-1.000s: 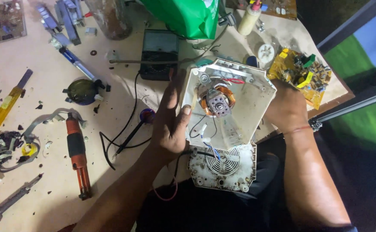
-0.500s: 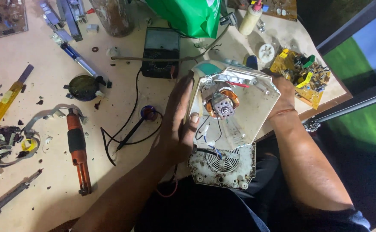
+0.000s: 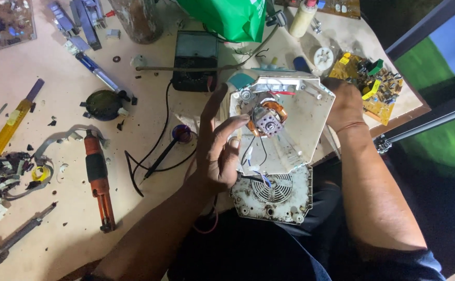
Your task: Repairing an electronic motor by testing circuits with a multimeter and using a screwdriver to adjust internal components.
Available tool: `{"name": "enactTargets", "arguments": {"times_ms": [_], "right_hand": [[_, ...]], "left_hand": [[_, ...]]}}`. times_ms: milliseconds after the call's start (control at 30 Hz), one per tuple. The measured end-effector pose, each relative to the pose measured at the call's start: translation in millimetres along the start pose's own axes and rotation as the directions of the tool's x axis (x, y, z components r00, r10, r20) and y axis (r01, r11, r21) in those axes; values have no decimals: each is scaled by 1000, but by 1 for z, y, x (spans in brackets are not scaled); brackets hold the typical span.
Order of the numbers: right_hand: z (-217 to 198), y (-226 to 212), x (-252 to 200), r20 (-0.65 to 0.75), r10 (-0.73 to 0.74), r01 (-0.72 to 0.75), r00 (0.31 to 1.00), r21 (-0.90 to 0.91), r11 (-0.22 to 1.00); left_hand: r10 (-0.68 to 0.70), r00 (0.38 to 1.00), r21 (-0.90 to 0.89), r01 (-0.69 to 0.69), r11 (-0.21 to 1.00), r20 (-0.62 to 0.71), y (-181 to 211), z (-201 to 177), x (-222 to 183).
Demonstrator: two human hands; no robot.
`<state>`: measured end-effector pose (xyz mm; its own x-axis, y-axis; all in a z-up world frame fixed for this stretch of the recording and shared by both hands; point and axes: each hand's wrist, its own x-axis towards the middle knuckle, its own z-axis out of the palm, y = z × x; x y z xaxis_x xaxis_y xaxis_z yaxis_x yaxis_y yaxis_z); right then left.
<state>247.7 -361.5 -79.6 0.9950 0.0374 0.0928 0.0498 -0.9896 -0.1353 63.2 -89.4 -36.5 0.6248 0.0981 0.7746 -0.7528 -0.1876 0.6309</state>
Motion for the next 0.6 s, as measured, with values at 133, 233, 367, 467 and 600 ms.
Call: {"name": "enactTargets", "arguments": {"times_ms": [133,233,367,467,600], "right_hand": [[0,8,-8,-283,-366,400,886,70,914],[-19,-2,-20,-99,79,16,992,718,696],[-75,-23,-64,30,318,-161,948,905,394],[-81,3,-88,-110,458,-12,882,967,254],[-77,95,-137,-519,172,246,837,639,728]], "left_hand": [[48,998,20,-47,999,-28,-3,1,-1],[79,997,16,-79,997,-17,-7,-1,-2],[53,995,119,-63,991,90,-7,-9,-6],[36,997,143,-45,989,62,-15,-5,-13],[21,1000,160,-22,987,6,-19,2,-17]]}}
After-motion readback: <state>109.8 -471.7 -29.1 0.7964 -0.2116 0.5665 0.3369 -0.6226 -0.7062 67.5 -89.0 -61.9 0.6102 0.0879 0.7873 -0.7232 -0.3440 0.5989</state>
